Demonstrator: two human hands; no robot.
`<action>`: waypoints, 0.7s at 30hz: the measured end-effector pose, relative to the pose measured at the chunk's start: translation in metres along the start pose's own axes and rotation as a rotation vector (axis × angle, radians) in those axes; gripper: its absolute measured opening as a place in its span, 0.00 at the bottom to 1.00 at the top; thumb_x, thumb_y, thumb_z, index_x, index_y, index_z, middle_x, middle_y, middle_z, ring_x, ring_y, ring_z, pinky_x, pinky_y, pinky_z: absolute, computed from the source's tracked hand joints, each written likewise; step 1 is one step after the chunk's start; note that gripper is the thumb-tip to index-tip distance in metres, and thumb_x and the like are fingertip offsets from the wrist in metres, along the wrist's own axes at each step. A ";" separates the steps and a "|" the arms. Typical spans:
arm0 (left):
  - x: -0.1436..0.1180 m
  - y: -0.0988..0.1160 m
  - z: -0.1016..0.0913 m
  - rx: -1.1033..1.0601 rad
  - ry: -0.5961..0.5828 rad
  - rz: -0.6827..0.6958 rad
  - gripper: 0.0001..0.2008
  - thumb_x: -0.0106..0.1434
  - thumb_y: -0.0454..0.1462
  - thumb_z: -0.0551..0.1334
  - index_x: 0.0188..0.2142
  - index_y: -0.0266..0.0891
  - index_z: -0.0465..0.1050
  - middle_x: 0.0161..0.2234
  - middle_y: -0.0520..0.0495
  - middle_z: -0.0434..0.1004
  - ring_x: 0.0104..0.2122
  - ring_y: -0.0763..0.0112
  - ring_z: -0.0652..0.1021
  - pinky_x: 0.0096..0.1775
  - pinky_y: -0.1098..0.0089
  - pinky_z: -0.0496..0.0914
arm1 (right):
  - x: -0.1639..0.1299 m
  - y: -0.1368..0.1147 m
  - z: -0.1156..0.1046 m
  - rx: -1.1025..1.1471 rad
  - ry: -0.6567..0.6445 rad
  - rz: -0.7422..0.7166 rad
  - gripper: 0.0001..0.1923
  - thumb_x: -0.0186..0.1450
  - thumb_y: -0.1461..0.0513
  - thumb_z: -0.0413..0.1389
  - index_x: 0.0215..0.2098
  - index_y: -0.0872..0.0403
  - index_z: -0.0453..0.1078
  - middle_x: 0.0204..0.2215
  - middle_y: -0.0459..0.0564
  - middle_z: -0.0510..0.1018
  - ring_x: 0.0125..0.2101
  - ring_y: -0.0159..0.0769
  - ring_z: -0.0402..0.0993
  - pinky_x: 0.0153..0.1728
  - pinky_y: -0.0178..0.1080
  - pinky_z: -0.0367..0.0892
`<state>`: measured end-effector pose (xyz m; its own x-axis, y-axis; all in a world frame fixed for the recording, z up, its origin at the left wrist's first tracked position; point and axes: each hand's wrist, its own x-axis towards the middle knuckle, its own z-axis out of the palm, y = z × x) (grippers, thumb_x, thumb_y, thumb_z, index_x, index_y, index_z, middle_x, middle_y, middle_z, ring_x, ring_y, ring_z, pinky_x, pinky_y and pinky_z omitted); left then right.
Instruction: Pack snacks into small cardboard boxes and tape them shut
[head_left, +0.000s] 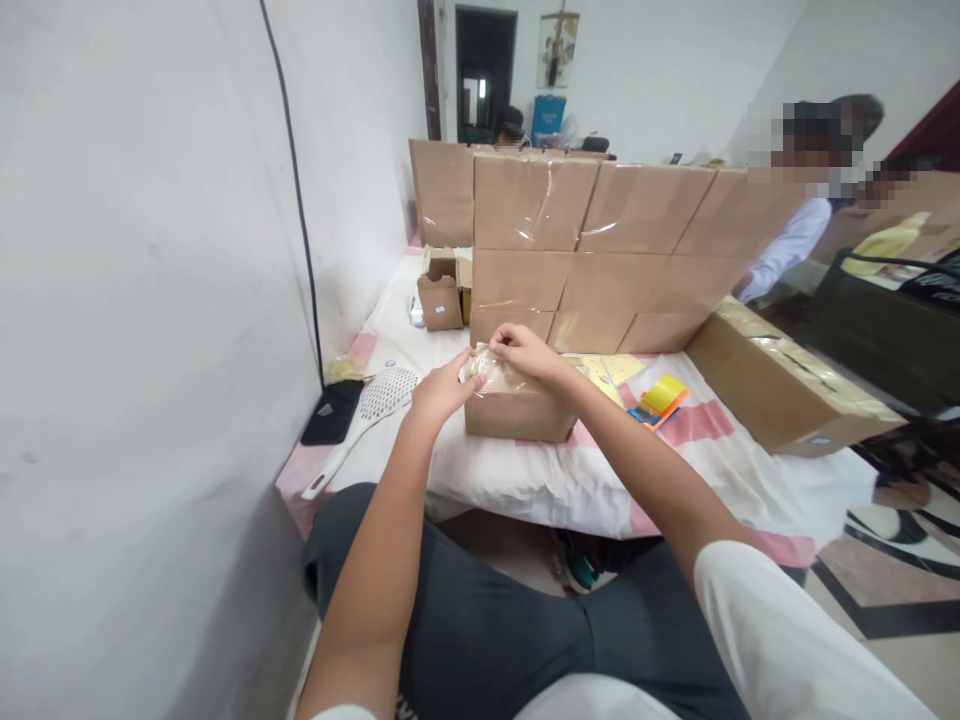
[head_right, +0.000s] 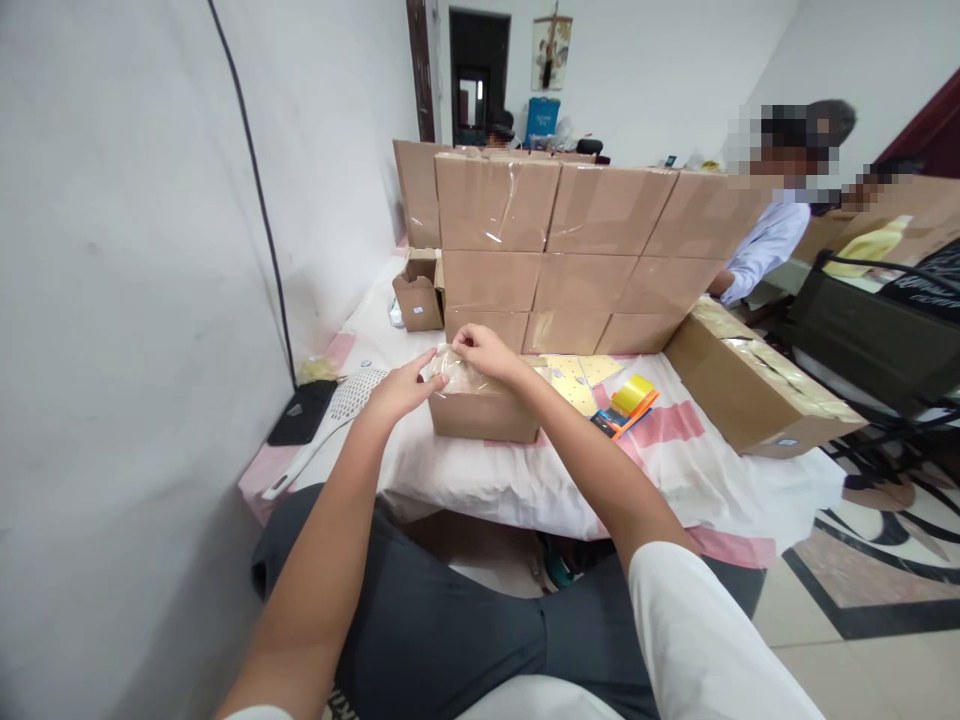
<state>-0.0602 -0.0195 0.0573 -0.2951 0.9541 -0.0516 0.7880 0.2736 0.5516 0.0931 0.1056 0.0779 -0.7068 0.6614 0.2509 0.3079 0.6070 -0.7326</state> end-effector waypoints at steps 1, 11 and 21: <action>0.002 -0.003 0.000 -0.012 -0.025 0.031 0.33 0.68 0.56 0.54 0.69 0.54 0.60 0.52 0.42 0.81 0.49 0.49 0.80 0.47 0.59 0.70 | -0.006 -0.002 -0.004 0.046 0.011 -0.082 0.05 0.63 0.61 0.55 0.31 0.54 0.67 0.30 0.45 0.72 0.30 0.31 0.65 0.34 0.34 0.61; 0.021 -0.028 0.013 -0.298 -0.072 0.350 0.29 0.70 0.58 0.49 0.50 0.39 0.76 0.35 0.45 0.81 0.32 0.64 0.77 0.40 0.67 0.69 | -0.038 -0.017 -0.021 0.022 0.032 -0.416 0.11 0.69 0.59 0.54 0.30 0.53 0.64 0.32 0.46 0.67 0.33 0.33 0.64 0.36 0.37 0.61; 0.017 -0.013 0.010 -0.207 0.163 0.227 0.37 0.65 0.50 0.63 0.71 0.46 0.59 0.30 0.51 0.77 0.31 0.64 0.76 0.36 0.69 0.67 | 0.001 0.021 0.011 -0.275 0.144 0.045 0.07 0.66 0.64 0.52 0.30 0.55 0.70 0.34 0.50 0.75 0.36 0.36 0.70 0.41 0.38 0.65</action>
<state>-0.0699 -0.0056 0.0406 -0.2205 0.9512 0.2156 0.7218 0.0105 0.6920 0.0915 0.1141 0.0555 -0.5970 0.7342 0.3235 0.5119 0.6590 -0.5510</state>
